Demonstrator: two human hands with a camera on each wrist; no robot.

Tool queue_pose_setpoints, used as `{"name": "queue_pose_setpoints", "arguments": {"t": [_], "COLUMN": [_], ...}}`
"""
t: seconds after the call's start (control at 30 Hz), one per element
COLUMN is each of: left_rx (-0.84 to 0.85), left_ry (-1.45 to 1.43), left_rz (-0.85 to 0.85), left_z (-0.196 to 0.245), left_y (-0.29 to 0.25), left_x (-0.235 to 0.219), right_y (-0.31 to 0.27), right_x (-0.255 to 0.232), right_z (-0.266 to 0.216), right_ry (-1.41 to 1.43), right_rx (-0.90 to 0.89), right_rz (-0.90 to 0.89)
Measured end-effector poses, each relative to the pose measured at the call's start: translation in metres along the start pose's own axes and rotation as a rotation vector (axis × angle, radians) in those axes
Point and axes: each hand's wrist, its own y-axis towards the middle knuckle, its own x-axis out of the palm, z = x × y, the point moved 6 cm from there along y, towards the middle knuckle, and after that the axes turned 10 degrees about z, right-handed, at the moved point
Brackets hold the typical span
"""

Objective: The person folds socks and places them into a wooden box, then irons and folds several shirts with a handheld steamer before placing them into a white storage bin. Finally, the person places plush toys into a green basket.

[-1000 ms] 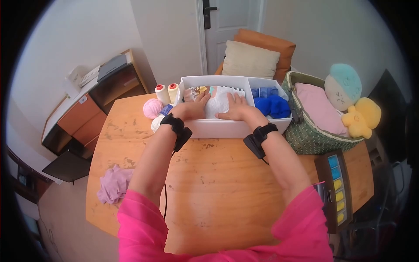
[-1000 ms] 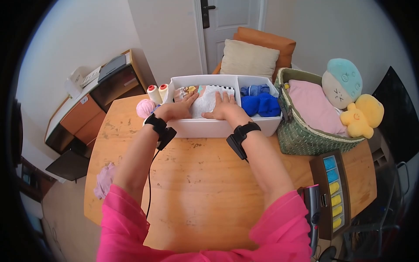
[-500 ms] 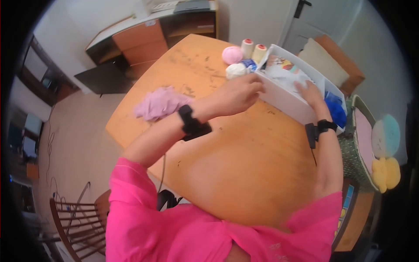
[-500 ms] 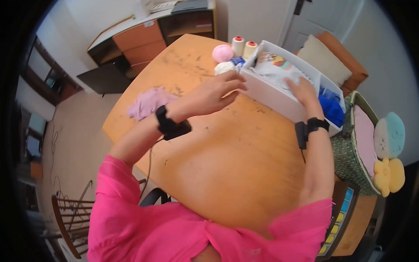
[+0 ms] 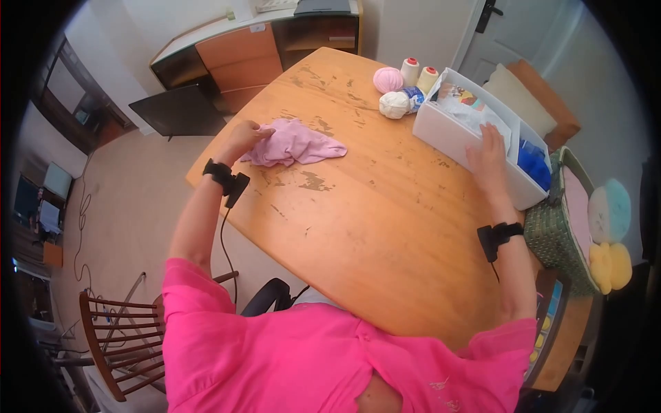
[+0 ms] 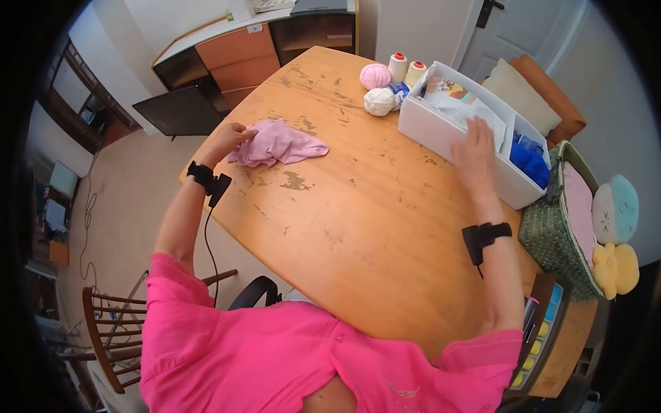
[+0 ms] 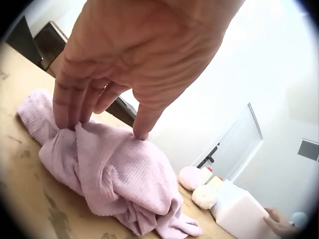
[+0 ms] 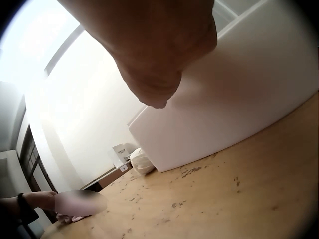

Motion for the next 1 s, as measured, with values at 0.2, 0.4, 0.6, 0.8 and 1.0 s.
{"name": "queue_pose_setpoints", "arguments": {"t": [0.2,0.4,0.6,0.8,1.0], "left_rx": [-0.014,-0.032,0.300,0.771,1.199], "left_ry": [-0.211,-0.123,-0.239,-0.314,-0.302], "left_rz": [-0.037,0.031,0.258,0.238,-0.410], "left_z": [-0.008,0.000,0.062,0.192,0.213], "left_y": [0.013,0.014,-0.022,-0.162,-0.268], "left_x": [0.019,0.022,0.006,0.007,0.082], "right_y": [-0.018,-0.047,-0.053,-0.075,-0.122], "right_x": [-0.001,0.012,0.008,0.013,0.023], "right_z": [-0.071,-0.101,-0.107,-0.125,-0.146], "right_ry": [0.206,0.481,0.554,1.367,1.521], "right_rx": [-0.003,0.120,0.183,1.407,1.706], "right_rz": [-0.221,-0.481,-0.541,-0.617,-0.809]}}
